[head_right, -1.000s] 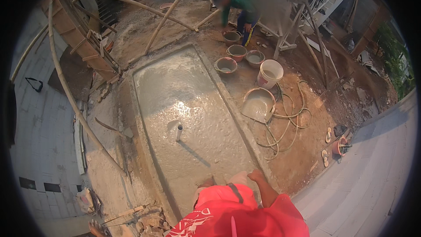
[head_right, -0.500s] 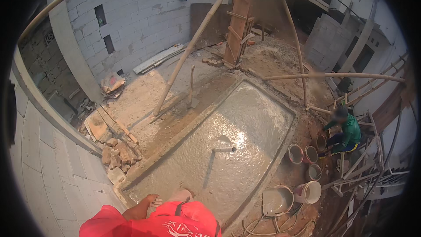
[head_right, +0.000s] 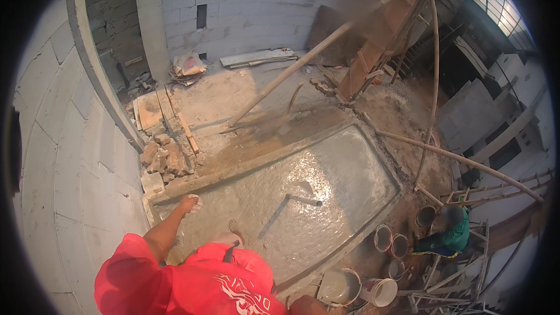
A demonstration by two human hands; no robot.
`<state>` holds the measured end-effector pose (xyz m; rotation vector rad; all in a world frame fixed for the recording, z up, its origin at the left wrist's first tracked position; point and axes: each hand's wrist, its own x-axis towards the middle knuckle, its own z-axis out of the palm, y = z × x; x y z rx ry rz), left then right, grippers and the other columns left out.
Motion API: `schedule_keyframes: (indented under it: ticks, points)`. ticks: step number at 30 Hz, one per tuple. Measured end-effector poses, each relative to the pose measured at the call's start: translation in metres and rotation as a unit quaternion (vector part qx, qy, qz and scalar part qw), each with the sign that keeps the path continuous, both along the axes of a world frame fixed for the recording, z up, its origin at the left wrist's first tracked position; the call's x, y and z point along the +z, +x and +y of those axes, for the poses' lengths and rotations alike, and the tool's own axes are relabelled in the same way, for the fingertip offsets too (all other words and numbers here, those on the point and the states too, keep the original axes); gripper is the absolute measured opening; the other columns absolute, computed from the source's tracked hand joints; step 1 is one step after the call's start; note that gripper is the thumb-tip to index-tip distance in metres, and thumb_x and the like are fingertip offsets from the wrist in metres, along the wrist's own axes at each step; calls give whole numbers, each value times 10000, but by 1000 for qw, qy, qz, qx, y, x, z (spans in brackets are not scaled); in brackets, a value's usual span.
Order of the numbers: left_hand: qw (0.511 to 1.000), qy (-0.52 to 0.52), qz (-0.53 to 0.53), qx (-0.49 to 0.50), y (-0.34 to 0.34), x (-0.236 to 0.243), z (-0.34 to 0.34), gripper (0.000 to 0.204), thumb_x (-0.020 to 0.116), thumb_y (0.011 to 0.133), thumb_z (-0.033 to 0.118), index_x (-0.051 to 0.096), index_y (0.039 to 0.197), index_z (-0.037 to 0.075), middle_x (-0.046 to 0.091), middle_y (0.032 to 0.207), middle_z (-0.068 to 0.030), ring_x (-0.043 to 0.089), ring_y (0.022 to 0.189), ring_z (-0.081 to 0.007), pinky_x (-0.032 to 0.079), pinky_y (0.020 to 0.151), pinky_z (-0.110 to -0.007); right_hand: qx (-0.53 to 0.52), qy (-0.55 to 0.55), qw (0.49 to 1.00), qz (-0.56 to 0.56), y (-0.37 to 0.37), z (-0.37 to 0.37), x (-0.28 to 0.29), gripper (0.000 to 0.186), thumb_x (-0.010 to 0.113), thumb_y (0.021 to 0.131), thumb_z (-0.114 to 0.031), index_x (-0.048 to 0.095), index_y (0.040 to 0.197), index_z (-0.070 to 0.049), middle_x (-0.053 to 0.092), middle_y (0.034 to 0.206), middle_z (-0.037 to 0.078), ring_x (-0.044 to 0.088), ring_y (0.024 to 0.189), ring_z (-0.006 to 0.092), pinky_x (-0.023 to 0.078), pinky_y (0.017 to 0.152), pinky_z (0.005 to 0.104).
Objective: The person uses a long straightedge to level wet concrete on a rectangular slab, then scoops excess concrete into a basin and smooths the surface. The person also uses a hoe to scrape and level the ground adjacent to the slab.
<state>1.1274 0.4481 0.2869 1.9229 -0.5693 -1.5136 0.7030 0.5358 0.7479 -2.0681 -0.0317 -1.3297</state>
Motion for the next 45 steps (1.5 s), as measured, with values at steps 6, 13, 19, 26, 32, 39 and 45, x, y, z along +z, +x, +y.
schedule_keyframes:
  ticks: [6, 13, 19, 26, 32, 39, 45]
  points:
    - [978, 198, 28, -54, -28, -63, 114, 392, 602, 927, 273, 582, 1233, 29, 716, 1067, -118, 696, 825, -273, 550, 735, -440, 67, -68, 995, 24, -10, 7, 29, 251, 545, 979, -258, 644, 1158, -113, 628, 961, 79, 619, 825, 238, 519, 691, 363]
    - [975, 177, 11, -132, -35, -92, 122, 368, 567, 938, 267, 578, 1205, 14, 691, 1087, -135, 677, 838, -259, 540, 631, -426, 140, -126, 980, 69, -18, 36, 53, 237, 490, 1017, -238, 690, 1104, -145, 631, 977, 65, 627, 834, 243, 515, 674, 368]
    - [982, 137, 15, -126, -43, -63, 49, 398, 513, 966, 270, 512, 1304, 61, 694, 1134, -112, 679, 910, -252, 538, 721, -416, -38, -50, 997, -32, -33, 78, -2, 439, 644, 920, -283, 509, 1243, -17, 661, 1024, 192, 676, 854, 346, 531, 717, 529]
    - [969, 94, 54, -220, -45, -43, -6, 473, 532, 973, 314, 479, 1385, 89, 649, 1229, -82, 649, 1001, -234, 494, 835, -371, -286, 53, 930, -223, -34, 139, -10, 107, 634, 930, -51, 638, 946, 54, 666, 781, 215, 681, 683, 293, 577, 573, 389]
    - [946, 132, -1, -296, -52, -48, -6, 503, 535, 964, 361, 497, 1403, 118, 664, 1216, -33, 643, 1010, -194, 487, 849, -356, -228, 84, 963, -120, -22, 144, -8, 95, 644, 926, -63, 634, 916, 31, 653, 767, 179, 663, 669, 276, 545, 549, 375]
    - [947, 168, 11, -274, -40, -67, 28, 491, 556, 956, 338, 514, 1379, 93, 641, 1225, -73, 602, 984, -216, 487, 869, -365, -194, 138, 960, -145, -18, 130, -12, 93, 656, 922, -76, 630, 881, 4, 637, 751, 136, 643, 653, 257, 506, 521, 358]
    - [958, 176, -3, -228, -9, -88, 60, 487, 573, 945, 318, 537, 1352, 53, 649, 1194, -110, 613, 899, -220, 513, 790, -349, -144, 143, 968, -146, -19, 87, -20, 103, 666, 918, -88, 627, 851, -19, 624, 737, 99, 626, 639, 240, 474, 497, 343]
